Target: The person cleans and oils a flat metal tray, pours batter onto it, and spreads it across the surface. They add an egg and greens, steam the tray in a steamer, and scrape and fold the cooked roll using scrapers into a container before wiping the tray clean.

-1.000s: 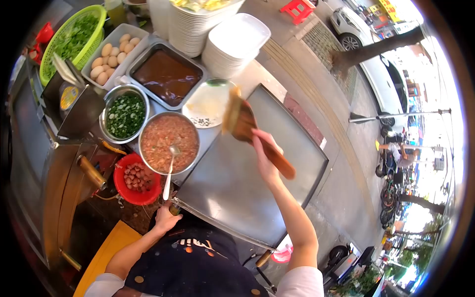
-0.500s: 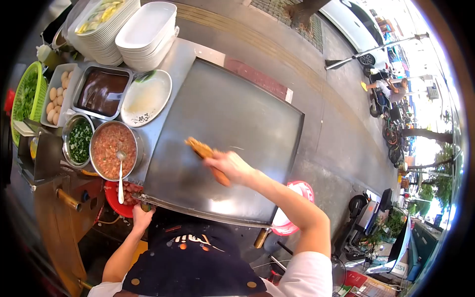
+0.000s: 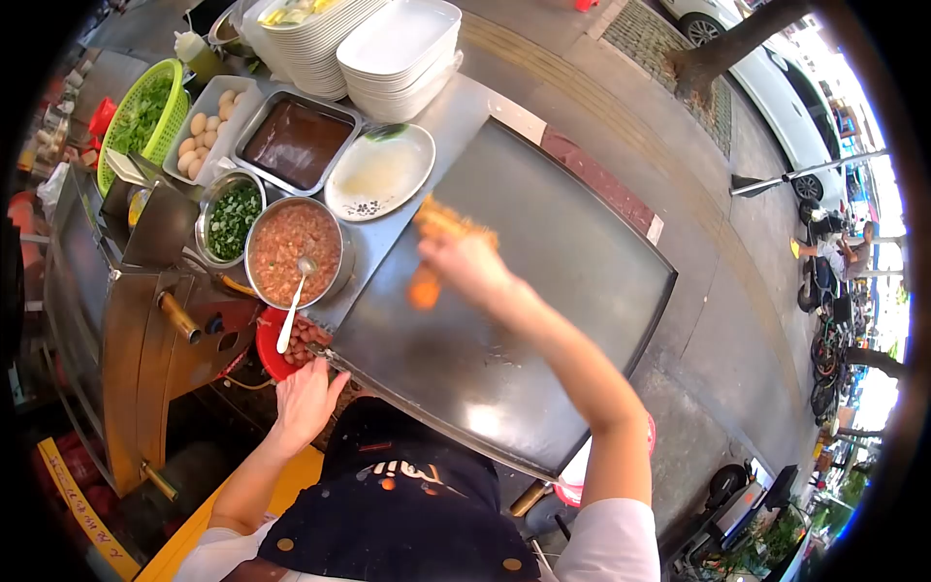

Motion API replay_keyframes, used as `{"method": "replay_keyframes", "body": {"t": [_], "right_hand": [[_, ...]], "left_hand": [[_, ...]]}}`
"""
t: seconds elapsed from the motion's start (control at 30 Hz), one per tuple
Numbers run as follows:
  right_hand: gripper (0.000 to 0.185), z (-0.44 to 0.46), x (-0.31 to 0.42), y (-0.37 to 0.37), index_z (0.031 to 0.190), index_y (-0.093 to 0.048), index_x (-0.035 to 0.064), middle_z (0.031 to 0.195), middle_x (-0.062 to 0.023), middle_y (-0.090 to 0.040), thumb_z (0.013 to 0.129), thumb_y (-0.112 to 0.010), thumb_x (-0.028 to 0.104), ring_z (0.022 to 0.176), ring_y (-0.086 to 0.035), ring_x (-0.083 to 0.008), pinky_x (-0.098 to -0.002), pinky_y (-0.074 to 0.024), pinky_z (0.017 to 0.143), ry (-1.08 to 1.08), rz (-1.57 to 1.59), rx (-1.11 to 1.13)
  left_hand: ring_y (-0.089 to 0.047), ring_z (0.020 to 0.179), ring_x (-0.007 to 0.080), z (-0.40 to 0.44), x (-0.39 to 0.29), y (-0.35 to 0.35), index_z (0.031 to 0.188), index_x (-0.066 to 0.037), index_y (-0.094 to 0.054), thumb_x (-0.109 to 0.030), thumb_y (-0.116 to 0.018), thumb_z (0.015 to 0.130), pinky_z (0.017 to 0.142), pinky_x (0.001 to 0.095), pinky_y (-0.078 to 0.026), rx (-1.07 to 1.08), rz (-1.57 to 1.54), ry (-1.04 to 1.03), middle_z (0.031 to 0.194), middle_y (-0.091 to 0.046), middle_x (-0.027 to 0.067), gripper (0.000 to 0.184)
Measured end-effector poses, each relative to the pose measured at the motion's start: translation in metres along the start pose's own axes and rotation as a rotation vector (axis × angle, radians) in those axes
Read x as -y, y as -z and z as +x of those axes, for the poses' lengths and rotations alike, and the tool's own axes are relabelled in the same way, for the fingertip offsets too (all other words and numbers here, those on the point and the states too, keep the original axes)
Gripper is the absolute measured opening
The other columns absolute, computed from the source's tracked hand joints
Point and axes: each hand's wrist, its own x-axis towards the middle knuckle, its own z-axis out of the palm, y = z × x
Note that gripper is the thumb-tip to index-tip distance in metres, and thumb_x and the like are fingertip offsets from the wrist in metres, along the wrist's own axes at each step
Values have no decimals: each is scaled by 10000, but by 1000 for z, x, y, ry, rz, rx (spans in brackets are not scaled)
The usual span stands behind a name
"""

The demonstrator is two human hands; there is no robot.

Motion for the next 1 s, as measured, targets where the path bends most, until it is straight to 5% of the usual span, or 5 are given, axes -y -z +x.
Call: {"method": "replay_keyframes", "body": {"t": [0.2, 0.43, 0.7, 0.8, 1.0], "right_hand": [[248, -84, 111, -33, 998, -514, 56, 786, -140, -516, 763, -579, 101, 658, -606, -284, -379, -507, 544, 181, 279, -82], [357, -196, 79, -24, 1149, -551, 102, 926, -110, -598, 794, -530, 62, 837, -635, -316, -379, -532, 684, -355, 513, -141], [287, -144, -77, -10, 1055, -577, 135, 878, -112, -623, 775, -560, 73, 763, -636, -323, -397, -515, 633, -286, 25, -205], [277, -73, -130, -16, 1083, -599, 156, 904, -125, -608, 821, -535, 90, 837, -638, -309, -412, -521, 690, -292, -69, -356], [363, -119, -151, -6, 1076, -614, 209, 1083, -79, -630, 742, -576, 73, 940, -631, -303, -396, -517, 777, -222, 32, -284]], "left_hand": [[-533, 1023, 340, 178, -106, 65, 1056, -33, -565, -119, -581, 857, 829, 441, -464, -532, -71, -558, 1033, -541, 162, 217], [-244, 1399, 347, 375, -116, 18, 1384, -27, -358, -205, -600, 778, 1103, 597, -192, -181, 440, -461, 1436, -380, 141, 676], [-221, 1415, 319, 364, -119, 24, 1426, -5, -267, -272, -785, 649, 1127, 578, -149, -185, 528, -368, 1419, -411, 167, 972], [-223, 1401, 369, 331, -113, 24, 1431, 12, -241, -274, -671, 821, 1074, 637, -188, -315, 242, -434, 1445, -359, 188, 800], [-524, 1128, 349, 115, -100, 53, 1248, -15, -517, -214, -636, 862, 979, 428, -381, -325, -279, -625, 1198, -574, 170, 450]]}}
